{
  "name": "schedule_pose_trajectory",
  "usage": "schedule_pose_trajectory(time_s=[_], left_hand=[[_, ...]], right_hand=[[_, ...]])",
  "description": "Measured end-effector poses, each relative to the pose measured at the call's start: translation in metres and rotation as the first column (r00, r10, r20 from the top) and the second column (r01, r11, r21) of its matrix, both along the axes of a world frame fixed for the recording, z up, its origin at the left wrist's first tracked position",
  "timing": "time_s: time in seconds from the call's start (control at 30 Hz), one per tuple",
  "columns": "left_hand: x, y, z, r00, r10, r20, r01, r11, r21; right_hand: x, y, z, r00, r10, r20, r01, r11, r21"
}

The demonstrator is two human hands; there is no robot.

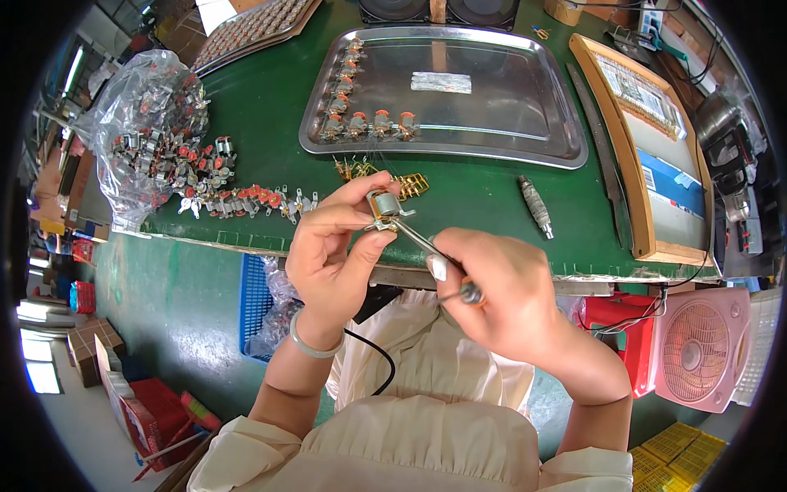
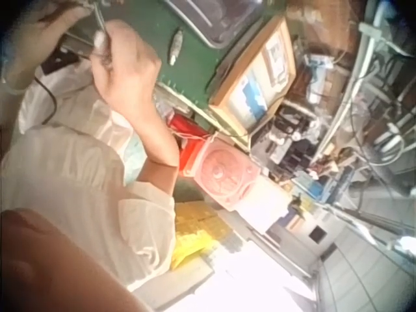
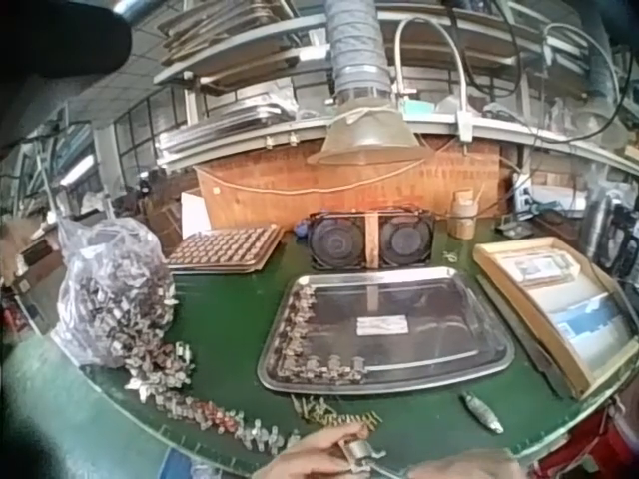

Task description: Assembling small electronic or mechanical metal components using a screwdriver and tweezers at a workbench.

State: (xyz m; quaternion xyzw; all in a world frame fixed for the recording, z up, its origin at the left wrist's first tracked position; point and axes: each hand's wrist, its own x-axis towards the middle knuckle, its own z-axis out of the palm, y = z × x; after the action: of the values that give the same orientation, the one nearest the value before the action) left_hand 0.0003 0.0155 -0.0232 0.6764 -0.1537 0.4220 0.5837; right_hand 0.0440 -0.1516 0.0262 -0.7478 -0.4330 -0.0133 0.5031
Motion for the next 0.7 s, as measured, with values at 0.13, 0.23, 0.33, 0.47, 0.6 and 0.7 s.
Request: schedule_pose_trajectory(time_s=[0.13,0.23,0.33,0.47,0.6,0.7], left_hand=[[-0.002,0.005,0.003,0.954,-0.295,-0.043,0.284,0.943,-0.173],[-0.005,0.008,0.007,0.913,-0.4,-0.079,0.375,0.901,-0.22],[-0.005,0.008,0.008,0.891,-0.444,-0.089,0.417,0.881,-0.225],[-0.001,0.007,0.004,0.892,-0.449,-0.047,0.438,0.886,-0.154],[0.001,0.008,-0.001,0.93,-0.367,0.011,0.365,0.921,-0.138],[0.002,0.008,-0.001,0.959,-0.282,0.036,0.284,0.947,-0.151]], right_hand=[[0.003,-0.002,0.004,0.918,0.032,0.396,-0.005,0.998,-0.069],[0.006,-0.006,0.003,0.944,0.199,-0.264,-0.189,0.98,0.063],[0.011,-0.007,0.007,0.446,0.351,-0.823,-0.185,0.936,0.299],[0.015,-0.01,-0.013,-0.035,0.601,-0.798,-0.099,0.793,0.601],[0.011,-0.012,-0.003,0.567,0.355,-0.743,-0.235,0.934,0.267],[0.021,-0.02,-0.001,0.975,0.112,-0.194,-0.144,0.977,-0.156]])
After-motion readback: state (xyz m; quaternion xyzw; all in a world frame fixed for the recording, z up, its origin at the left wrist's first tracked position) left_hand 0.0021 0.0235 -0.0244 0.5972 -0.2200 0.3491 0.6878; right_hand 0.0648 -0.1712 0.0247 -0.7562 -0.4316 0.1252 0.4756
